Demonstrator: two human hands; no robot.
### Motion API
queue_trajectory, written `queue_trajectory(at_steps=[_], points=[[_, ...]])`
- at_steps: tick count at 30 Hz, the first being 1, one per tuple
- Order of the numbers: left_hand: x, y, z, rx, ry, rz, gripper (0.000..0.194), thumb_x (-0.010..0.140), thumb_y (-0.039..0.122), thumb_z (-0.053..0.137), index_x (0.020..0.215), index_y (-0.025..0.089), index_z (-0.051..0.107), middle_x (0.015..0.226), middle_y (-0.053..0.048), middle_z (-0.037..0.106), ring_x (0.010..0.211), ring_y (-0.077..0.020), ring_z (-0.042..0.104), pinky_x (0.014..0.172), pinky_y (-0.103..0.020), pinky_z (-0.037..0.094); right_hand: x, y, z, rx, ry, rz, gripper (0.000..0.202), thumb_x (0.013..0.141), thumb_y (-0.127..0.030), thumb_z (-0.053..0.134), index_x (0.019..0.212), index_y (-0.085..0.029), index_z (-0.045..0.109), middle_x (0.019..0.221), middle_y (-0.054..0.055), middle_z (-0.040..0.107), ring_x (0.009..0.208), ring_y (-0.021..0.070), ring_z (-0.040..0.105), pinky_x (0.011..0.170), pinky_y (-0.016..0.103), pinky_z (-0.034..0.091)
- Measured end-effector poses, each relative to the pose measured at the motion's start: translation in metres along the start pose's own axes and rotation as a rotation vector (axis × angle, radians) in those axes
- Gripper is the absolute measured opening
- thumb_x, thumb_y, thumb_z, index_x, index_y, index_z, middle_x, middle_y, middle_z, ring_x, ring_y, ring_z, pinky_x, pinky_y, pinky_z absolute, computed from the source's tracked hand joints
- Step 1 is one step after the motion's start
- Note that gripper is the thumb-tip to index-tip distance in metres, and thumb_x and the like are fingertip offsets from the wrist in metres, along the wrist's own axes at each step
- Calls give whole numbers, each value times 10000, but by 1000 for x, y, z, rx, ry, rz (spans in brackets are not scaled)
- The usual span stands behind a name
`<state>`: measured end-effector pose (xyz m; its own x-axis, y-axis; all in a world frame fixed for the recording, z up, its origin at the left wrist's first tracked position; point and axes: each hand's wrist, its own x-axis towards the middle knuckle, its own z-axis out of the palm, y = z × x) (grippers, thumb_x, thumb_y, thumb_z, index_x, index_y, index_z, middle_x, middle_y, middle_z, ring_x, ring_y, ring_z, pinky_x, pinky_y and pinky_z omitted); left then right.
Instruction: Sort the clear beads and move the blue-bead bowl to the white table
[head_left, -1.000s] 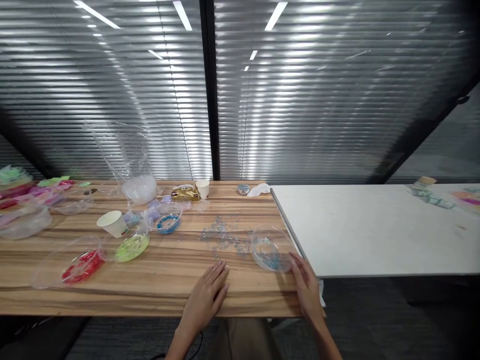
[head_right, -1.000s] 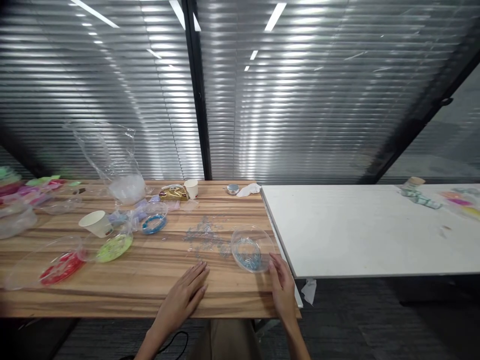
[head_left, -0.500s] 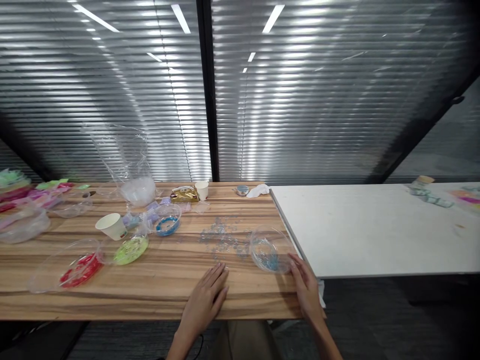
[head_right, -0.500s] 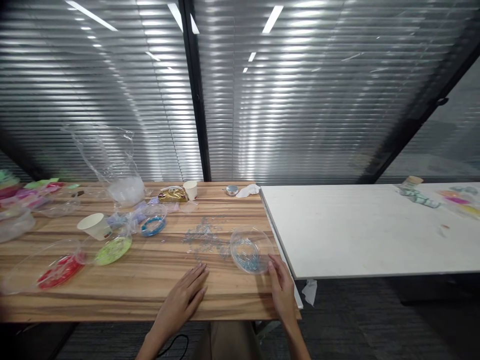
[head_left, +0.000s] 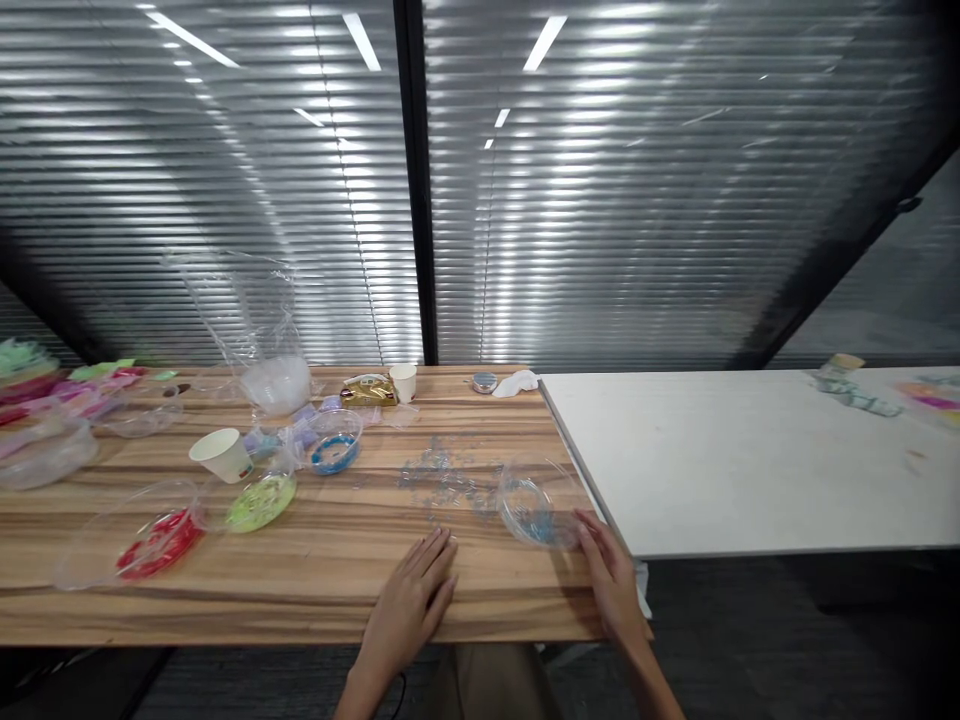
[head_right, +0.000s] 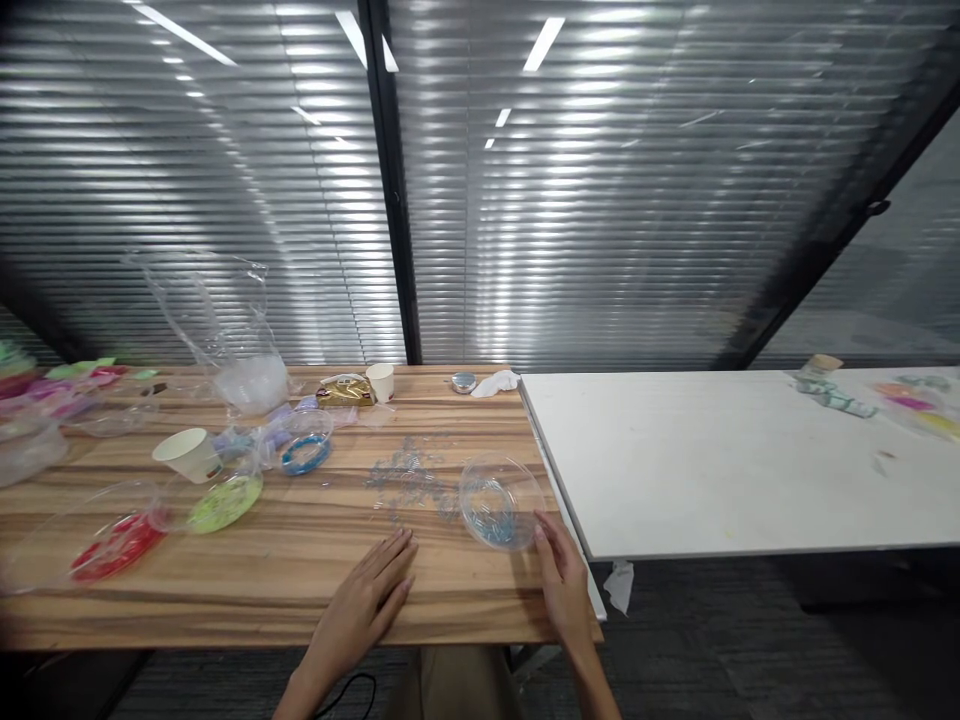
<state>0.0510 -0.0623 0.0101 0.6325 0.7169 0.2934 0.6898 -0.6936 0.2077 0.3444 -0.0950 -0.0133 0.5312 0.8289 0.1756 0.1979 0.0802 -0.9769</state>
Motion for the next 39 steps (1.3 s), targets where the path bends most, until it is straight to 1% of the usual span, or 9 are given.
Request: queue_trajectory(at_steps=[4,12,15,21,24,28,34,39], points=[[0,0,0,0,6,3,429,965,302,405,1388,236,389,1420,-47,421,1295,-225,416,1044,-418,423,0,1,0,4,-11,17,470,800,-549,557,1092,-191,638,1171,97,623,1143,282,527,1020,453,370],[1,0,-2,20,-24,-1,411,965,298,404,1367,213,418,1423,-44,417,1304,-224,405,1052,-419,418,1,2,1,18,-15,26,472,780,-561,574,1066,-194,649,1152,103,636,1130,286,542,1030,470,366],[1,0,-2,19,-8,6,407,963,298,411,1362,219,426,1416,-44,428,1295,-225,418,1045,-414,426,1,1,2,7,-17,31,481,777,-575,567,1061,-195,647,1148,100,640,1135,286,540,1028,462,371],[0,0,-1,33,5,12,407,966,302,409,1365,218,422,1417,-43,426,1293,-218,420,1039,-409,433,-1,-4,2,-8,-19,29,489,774,-573,572,1053,-180,651,1136,96,649,1110,271,564,968,405,446],[0,0,-1,36,11,16,408,965,302,412,1364,218,423,1413,-43,431,1288,-219,428,1035,-411,438,-1,-5,2,7,-15,30,489,769,-567,584,1056,-177,653,1125,94,655,1096,269,574,953,398,463],[0,0,-1,34,25,18,411,961,305,420,1363,219,426,1405,-42,442,1285,-222,431,1033,-410,441,-1,-5,3,11,-37,37,487,768,-563,583,1059,-179,650,1114,96,660,1084,273,583,953,405,466],[0,0,0,40,14,20,415,962,292,417,1371,216,414,1410,-45,434,1291,-220,422,1035,-415,437,-1,-4,3,0,-57,37,480,777,-558,568,1054,-174,646,1107,100,662,1072,272,590,938,396,479],[0,0,-1,44,19,24,407,956,287,429,1356,210,434,1402,-47,446,1286,-222,430,1029,-418,443,0,-3,3,-14,-77,53,494,779,-561,560,1073,-173,639,1149,104,639,1110,276,566,967,405,455]])
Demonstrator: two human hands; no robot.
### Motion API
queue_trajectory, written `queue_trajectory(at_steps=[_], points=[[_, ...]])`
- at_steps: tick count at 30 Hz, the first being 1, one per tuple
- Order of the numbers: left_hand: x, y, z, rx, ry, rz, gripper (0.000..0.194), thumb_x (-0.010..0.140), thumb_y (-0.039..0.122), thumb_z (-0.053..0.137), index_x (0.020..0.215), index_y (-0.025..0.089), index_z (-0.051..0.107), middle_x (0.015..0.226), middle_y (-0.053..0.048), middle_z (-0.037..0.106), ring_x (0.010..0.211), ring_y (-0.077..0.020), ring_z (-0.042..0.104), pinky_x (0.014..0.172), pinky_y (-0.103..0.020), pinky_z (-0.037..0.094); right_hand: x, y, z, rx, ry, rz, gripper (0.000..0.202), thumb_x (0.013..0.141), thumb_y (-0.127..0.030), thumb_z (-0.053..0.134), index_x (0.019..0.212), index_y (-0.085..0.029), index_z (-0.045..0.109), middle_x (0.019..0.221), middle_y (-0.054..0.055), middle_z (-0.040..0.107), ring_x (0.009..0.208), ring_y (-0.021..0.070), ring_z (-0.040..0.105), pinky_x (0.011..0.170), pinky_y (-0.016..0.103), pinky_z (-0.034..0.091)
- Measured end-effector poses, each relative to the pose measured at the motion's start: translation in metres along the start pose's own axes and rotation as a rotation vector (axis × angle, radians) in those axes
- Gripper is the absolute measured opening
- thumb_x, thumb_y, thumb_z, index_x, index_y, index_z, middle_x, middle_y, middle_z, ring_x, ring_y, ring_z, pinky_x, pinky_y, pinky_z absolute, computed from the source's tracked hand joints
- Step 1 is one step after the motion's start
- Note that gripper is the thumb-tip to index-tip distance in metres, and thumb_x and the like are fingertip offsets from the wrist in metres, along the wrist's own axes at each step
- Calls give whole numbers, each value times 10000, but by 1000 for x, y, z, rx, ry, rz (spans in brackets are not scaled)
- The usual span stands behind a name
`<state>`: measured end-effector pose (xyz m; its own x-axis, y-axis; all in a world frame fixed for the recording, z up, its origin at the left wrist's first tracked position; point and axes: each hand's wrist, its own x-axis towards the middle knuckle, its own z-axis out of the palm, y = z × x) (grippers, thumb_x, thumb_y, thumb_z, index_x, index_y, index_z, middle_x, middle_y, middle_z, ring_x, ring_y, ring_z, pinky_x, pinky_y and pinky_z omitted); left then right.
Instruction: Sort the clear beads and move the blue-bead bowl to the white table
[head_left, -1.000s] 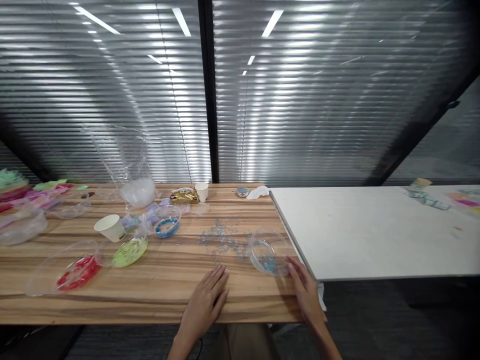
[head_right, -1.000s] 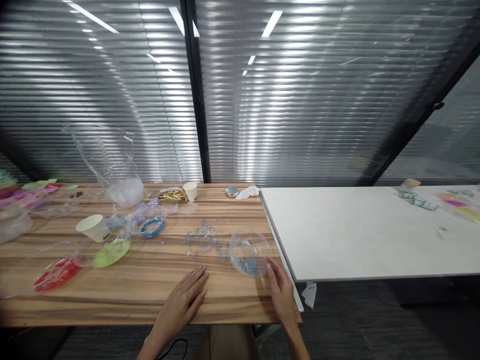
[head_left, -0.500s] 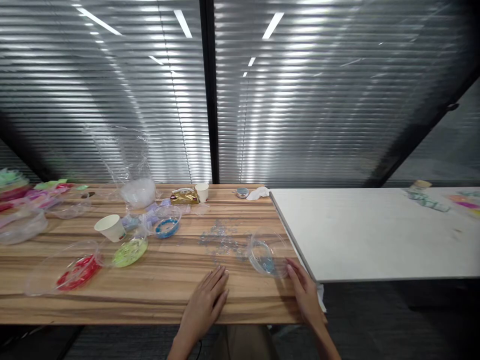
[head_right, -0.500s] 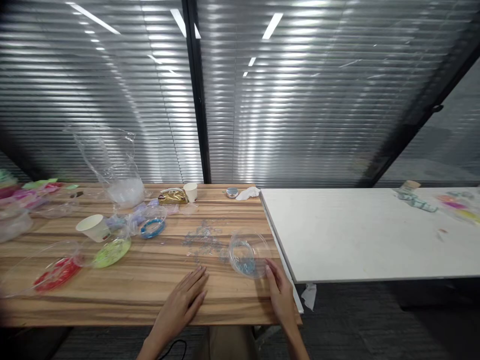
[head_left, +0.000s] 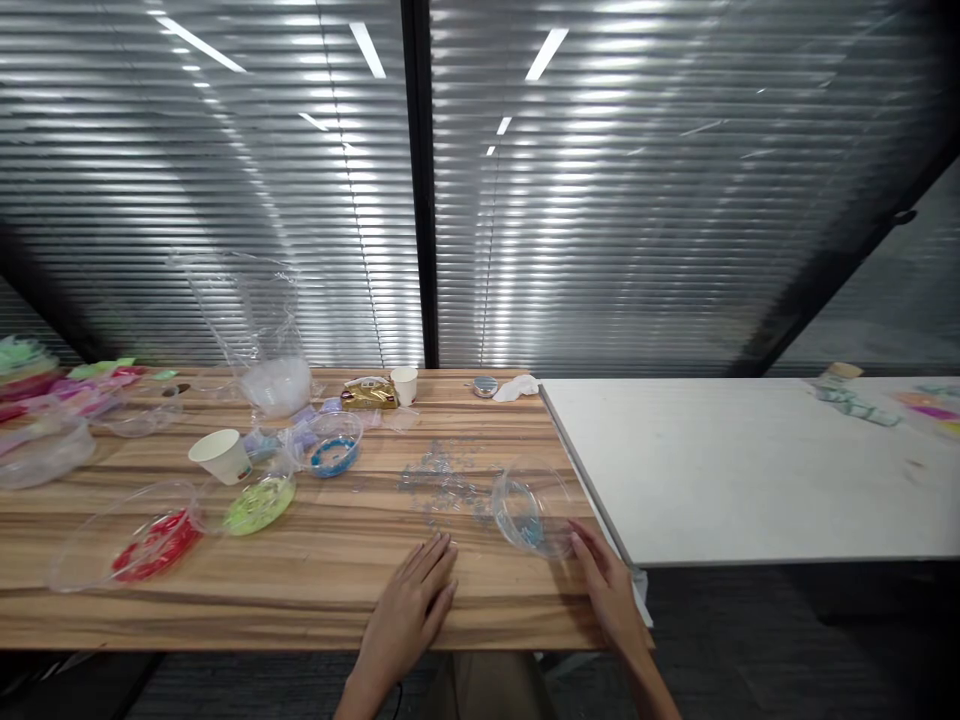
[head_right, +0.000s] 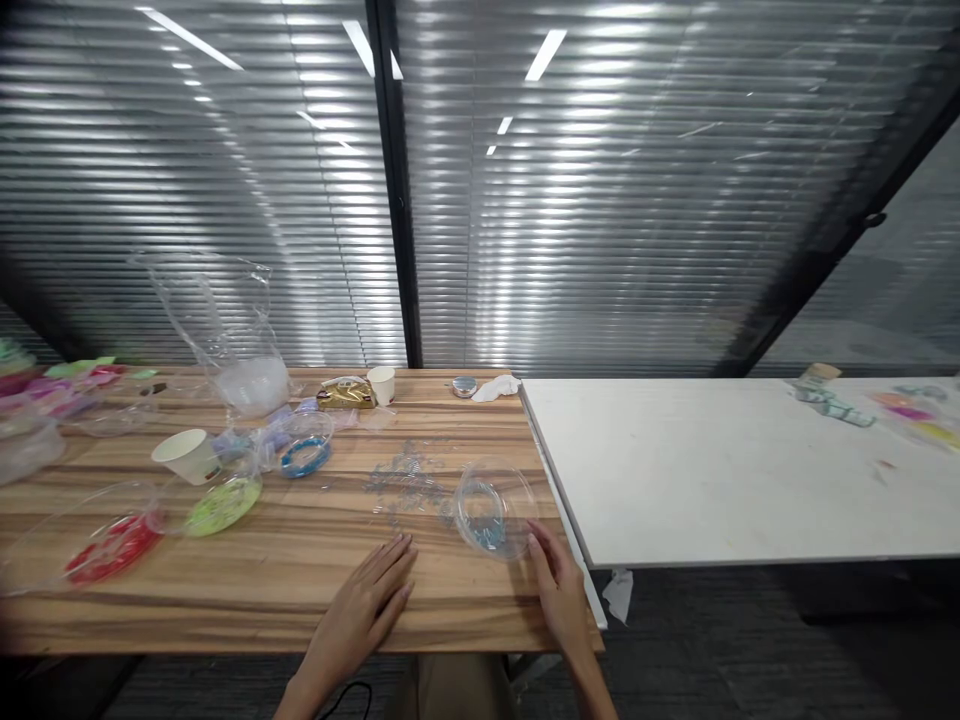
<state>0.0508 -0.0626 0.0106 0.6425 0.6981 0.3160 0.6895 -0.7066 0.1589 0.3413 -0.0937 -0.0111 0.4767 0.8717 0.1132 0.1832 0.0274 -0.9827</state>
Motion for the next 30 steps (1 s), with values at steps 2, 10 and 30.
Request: queue_trajectory(at_steps=[2,10,30], points=[[0,0,0,2,5,4,405,956,286,429,1353,207,436,1395,-45,456,1281,-220,437,1028,-418,445,0,1,-1,4,-20,13,494,782,-558,559,1082,-174,634,1159,105,632,1116,276,561,988,414,434],[1,1,-3,16,-5,4,398,959,283,419,1346,195,443,1392,-47,459,1277,-219,442,1026,-416,447,0,3,-1,24,-31,38,480,776,-552,572,1067,-176,640,1154,109,631,1102,282,566,1010,434,406],[0,1,-1,-16,4,-9,416,953,280,424,1364,212,426,1405,-52,440,1284,-227,431,1034,-412,435,-1,0,0,-20,-23,27,486,764,-579,574,1029,-183,671,1133,99,650,1094,283,577,977,421,447]])
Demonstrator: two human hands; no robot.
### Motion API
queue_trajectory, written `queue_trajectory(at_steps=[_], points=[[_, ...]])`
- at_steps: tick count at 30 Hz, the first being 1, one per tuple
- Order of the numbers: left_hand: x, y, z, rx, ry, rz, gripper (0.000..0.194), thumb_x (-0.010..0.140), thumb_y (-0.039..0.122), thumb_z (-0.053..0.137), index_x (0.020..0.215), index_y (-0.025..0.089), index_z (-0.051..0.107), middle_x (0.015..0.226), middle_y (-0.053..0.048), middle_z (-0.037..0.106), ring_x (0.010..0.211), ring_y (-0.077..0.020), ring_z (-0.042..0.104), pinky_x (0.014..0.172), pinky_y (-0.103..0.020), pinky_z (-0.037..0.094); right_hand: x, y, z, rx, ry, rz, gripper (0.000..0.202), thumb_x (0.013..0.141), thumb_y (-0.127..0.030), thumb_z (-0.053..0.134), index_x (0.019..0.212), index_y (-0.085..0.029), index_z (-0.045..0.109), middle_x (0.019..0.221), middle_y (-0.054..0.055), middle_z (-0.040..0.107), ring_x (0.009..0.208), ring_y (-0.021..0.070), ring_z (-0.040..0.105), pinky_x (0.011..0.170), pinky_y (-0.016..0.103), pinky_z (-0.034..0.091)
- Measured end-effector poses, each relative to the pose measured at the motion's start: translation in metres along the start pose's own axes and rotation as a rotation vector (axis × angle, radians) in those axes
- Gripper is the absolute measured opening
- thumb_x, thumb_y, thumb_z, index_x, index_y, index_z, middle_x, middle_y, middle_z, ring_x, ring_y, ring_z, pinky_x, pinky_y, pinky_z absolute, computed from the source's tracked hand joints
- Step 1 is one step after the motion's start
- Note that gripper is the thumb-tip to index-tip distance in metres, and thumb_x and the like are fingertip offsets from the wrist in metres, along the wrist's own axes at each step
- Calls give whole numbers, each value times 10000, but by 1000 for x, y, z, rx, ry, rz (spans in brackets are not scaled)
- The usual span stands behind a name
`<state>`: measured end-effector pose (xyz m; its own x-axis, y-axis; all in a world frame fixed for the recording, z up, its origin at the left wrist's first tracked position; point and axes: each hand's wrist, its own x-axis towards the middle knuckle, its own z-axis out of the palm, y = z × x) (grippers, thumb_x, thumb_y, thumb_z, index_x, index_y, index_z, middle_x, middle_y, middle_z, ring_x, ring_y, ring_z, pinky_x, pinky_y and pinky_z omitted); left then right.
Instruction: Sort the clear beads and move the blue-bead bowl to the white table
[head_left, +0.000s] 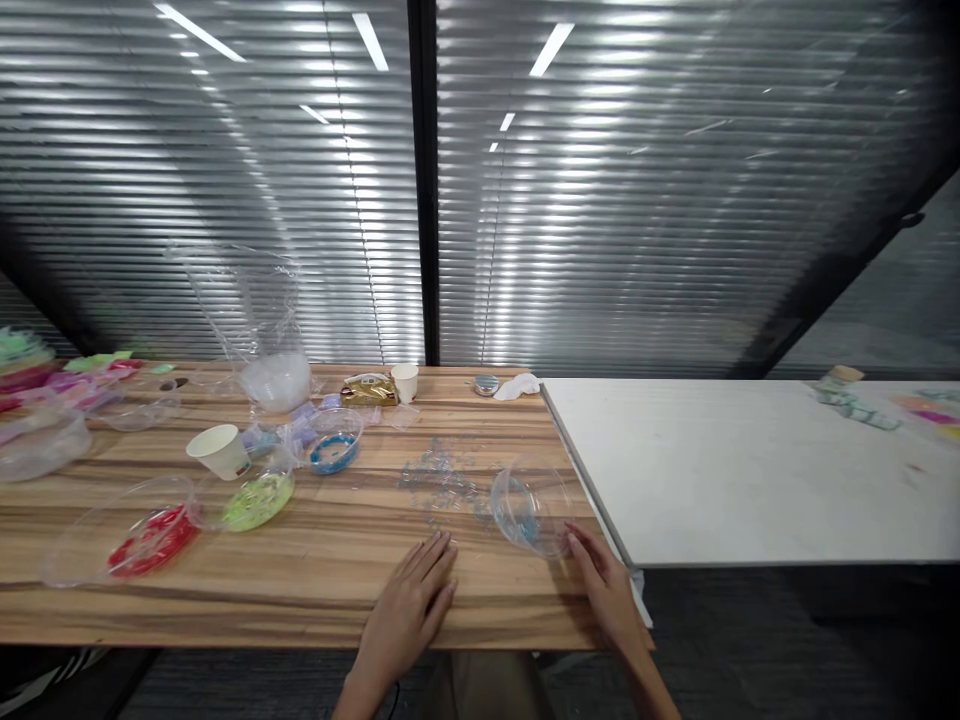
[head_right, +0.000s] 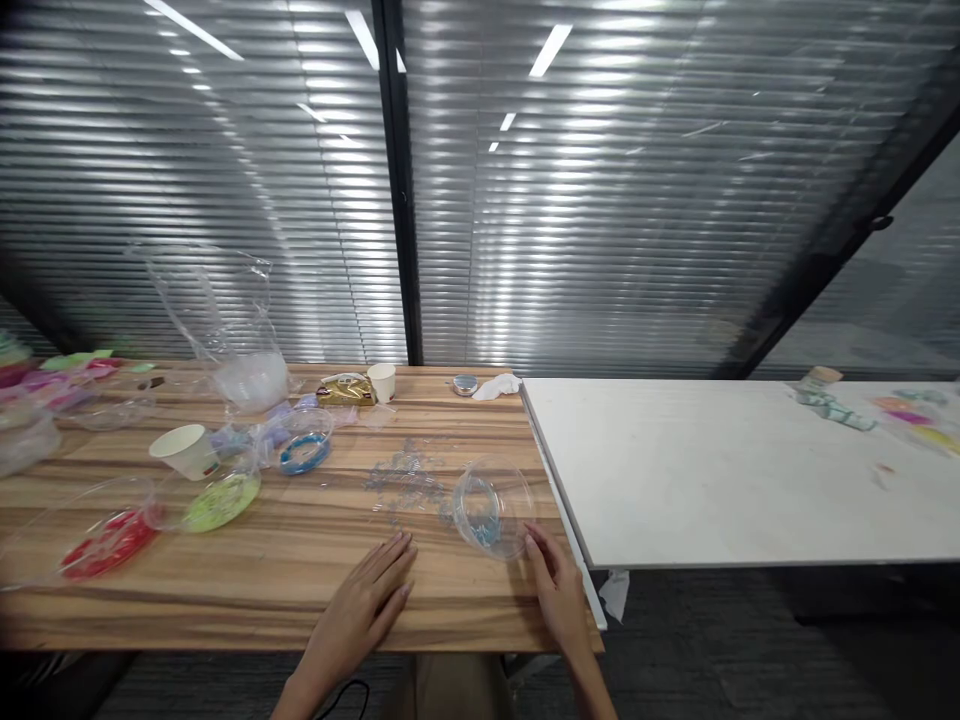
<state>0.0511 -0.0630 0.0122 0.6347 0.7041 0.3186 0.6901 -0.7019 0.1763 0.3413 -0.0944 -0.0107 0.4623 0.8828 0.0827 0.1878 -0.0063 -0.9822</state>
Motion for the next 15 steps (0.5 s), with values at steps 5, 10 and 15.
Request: queue_trajectory(at_steps=[5,10,15], points=[[0,0,0,21,-20,7,413,957,282,417,1360,191,427,1412,-58,430,1293,-220,420,1040,-412,431,0,-2,0,-14,-8,-2,494,765,-584,570,1027,-179,673,1132,105,651,1103,288,572,980,425,444],[0,0,0,14,-15,3,410,961,293,415,1361,203,426,1407,-51,439,1292,-219,422,1043,-410,429,0,-2,0,-16,-30,13,508,761,-586,568,1039,-172,663,1146,109,641,1111,289,565,993,435,428],[0,1,-2,0,-10,3,415,957,277,419,1367,214,416,1409,-48,438,1287,-217,429,1042,-409,430,1,-2,0,-13,-24,3,510,749,-595,578,1010,-169,679,1104,113,661,1069,289,591,957,422,460]])
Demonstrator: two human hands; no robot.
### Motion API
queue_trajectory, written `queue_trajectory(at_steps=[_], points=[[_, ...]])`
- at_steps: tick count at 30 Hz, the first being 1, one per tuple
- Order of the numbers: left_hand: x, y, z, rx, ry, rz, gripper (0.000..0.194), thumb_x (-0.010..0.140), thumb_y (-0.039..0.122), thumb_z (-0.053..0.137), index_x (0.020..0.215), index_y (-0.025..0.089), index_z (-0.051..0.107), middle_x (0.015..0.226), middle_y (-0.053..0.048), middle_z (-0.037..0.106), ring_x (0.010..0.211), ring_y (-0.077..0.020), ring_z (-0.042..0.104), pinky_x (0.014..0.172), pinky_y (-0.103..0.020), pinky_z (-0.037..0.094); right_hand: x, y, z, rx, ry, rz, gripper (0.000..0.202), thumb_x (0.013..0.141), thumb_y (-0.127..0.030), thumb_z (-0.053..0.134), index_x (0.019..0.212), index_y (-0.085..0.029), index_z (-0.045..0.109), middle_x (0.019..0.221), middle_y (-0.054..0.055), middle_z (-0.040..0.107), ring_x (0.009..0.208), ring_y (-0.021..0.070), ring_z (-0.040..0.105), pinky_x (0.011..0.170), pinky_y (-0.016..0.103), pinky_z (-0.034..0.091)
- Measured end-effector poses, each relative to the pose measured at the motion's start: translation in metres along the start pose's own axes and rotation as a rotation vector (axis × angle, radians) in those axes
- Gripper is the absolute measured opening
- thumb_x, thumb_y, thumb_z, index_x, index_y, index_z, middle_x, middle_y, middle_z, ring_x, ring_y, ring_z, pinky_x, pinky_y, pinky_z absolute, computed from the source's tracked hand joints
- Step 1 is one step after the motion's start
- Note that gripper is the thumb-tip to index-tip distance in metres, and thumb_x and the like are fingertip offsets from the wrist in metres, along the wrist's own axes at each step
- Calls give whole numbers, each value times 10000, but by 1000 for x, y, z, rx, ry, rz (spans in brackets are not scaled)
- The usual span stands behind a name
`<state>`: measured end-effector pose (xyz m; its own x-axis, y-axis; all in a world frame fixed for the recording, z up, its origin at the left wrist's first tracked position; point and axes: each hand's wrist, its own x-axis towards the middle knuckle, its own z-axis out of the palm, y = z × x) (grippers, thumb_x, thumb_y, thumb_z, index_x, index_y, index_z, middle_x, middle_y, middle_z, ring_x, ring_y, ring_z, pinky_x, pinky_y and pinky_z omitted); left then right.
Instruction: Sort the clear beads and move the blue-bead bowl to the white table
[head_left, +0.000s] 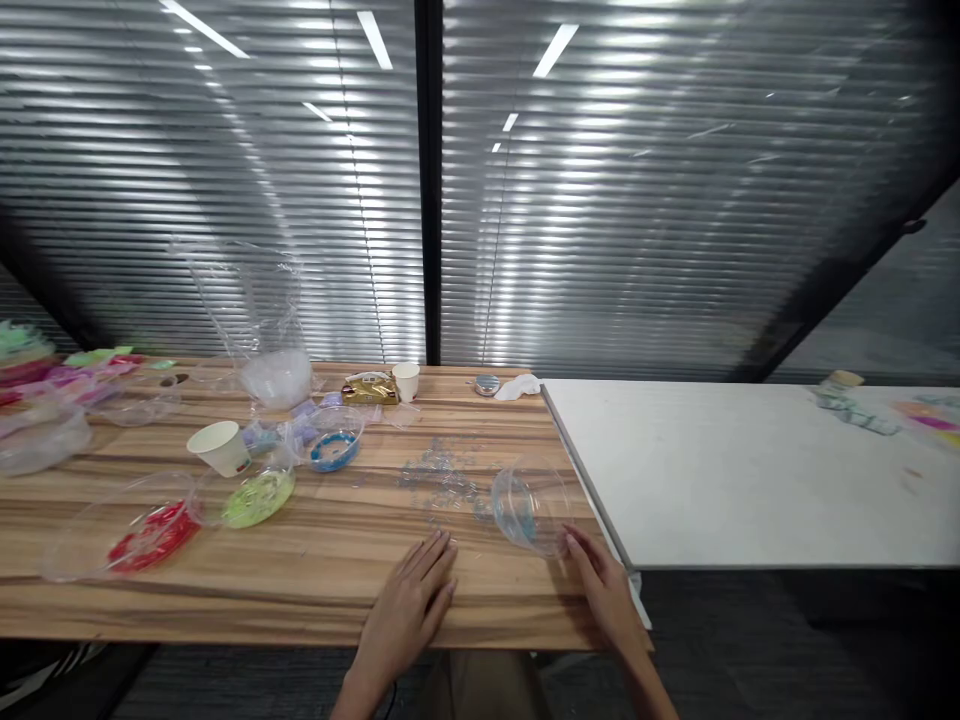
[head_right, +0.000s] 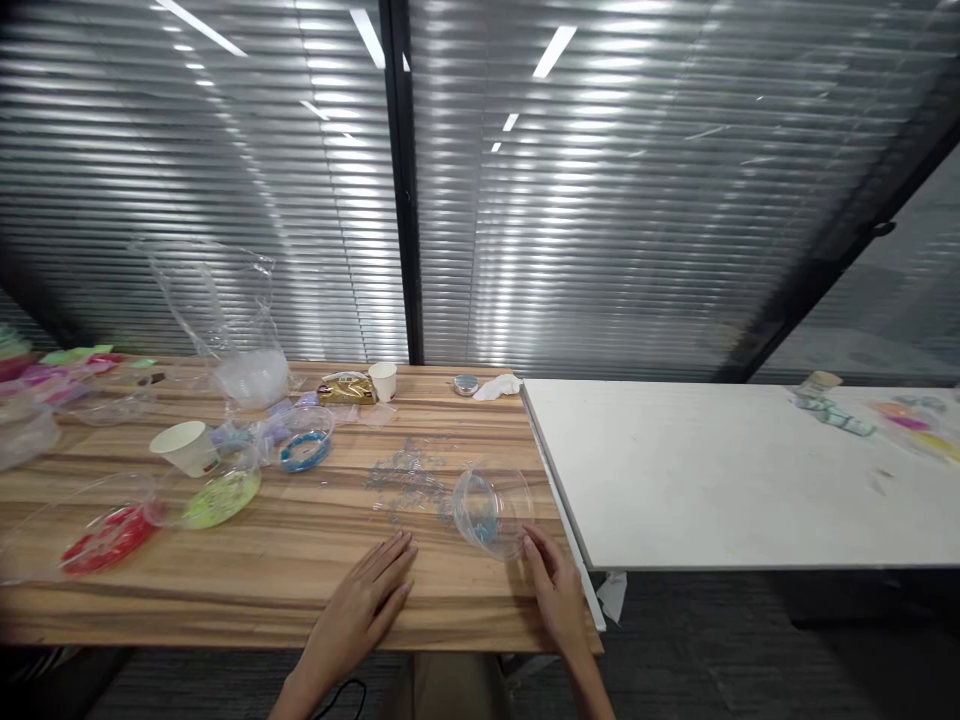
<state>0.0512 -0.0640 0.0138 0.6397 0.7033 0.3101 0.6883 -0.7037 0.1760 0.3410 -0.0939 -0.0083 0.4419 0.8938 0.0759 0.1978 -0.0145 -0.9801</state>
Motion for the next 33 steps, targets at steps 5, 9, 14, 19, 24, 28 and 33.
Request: queue_trajectory(at_steps=[5,9,14,19,24,28,33], points=[[1,0,0,-5,12,-4,405,954,274,424,1354,208,435,1404,-56,443,1282,-222,436,1039,-412,431,0,1,0,-6,6,-13,498,751,-593,580,1003,-177,686,1104,108,663,1065,286,595,950,415,468],[0,0,1,-13,20,-5,409,953,278,427,1356,214,434,1400,-53,449,1277,-224,443,1037,-413,432,0,3,0,-23,1,-24,485,762,-586,573,1010,-183,681,1110,102,660,1074,283,589,946,410,471],[0,0,1,-19,33,-4,407,952,282,430,1354,221,440,1394,-49,457,1270,-223,452,1036,-406,436,0,5,0,-28,15,-26,479,758,-590,574,995,-190,689,1093,96,669,1054,281,601,921,401,490],[0,0,1,-24,38,-6,409,951,281,431,1357,225,436,1393,-48,459,1270,-223,452,1035,-411,437,0,6,0,-6,12,-14,482,755,-590,580,995,-185,686,1088,99,670,1041,279,609,934,408,484],[0,1,0,-19,11,-8,413,955,280,424,1363,216,427,1401,-52,448,1281,-223,437,1041,-414,429,0,2,0,-15,-1,-7,496,754,-595,574,1001,-179,683,1082,105,671,1041,280,608,954,418,466],[0,0,0,-36,34,-8,424,955,292,425,1375,232,412,1395,-46,458,1279,-221,440,1039,-405,432,0,-1,-1,-48,11,-39,477,756,-586,575,987,-187,693,1066,99,678,1030,282,612,906,399,498],[0,-1,2,-26,44,0,413,957,293,421,1364,221,430,1393,-47,461,1279,-221,440,1041,-401,432,0,-3,-1,-40,20,-27,478,738,-591,584,968,-187,698,1055,96,683,1012,281,623,884,389,514]])
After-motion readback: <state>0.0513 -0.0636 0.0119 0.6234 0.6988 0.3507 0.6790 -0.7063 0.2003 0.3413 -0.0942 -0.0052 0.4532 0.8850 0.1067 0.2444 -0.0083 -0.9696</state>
